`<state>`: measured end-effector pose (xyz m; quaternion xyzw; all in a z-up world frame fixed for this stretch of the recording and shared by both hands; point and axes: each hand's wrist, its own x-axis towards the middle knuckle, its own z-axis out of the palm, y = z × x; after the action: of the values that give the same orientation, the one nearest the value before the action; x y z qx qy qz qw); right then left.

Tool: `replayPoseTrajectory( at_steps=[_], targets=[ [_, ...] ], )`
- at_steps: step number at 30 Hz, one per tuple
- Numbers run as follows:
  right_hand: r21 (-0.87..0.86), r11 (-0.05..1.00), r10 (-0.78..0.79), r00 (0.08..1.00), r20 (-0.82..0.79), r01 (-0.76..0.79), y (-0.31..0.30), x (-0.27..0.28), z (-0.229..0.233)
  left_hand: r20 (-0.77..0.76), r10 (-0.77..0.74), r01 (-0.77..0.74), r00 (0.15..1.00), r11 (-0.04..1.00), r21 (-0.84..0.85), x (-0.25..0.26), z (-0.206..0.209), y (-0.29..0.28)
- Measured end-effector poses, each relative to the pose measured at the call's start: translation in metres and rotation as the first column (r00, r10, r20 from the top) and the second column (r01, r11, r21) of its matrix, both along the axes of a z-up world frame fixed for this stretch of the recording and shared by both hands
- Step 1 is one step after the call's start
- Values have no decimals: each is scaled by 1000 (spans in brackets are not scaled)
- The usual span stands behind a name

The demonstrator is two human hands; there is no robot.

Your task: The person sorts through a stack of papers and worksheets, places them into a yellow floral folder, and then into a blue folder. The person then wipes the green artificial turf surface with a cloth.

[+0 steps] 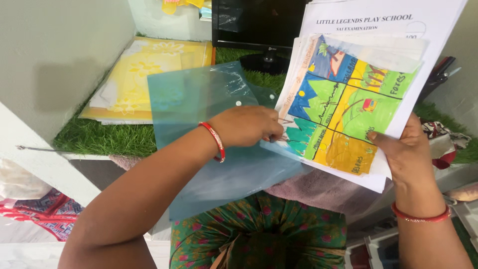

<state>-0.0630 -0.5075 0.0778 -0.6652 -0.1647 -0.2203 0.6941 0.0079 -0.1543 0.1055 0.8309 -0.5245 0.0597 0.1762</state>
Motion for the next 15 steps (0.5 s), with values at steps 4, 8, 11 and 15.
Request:
replayPoseTrajectory(
  at_steps=[4,8,11,15],
  targets=[
    [-7,999,47,999,4,-47,-3,8,5,51,-8,5,999,999,51,-5,-7,-1],
    [-36,994,97,990,-103,-101,-10,12,2,71,4,1,997,997,-72,-12,-10,8],
    [-96,992,67,979,-194,-87,-12,12,-5,166,61,-45,984,994,-101,-19,-11,9],
    [-212,975,-12,945,-326,-61,-8,15,-10,207,96,-87,974,995,-51,-23,-11,10]
  ],
)
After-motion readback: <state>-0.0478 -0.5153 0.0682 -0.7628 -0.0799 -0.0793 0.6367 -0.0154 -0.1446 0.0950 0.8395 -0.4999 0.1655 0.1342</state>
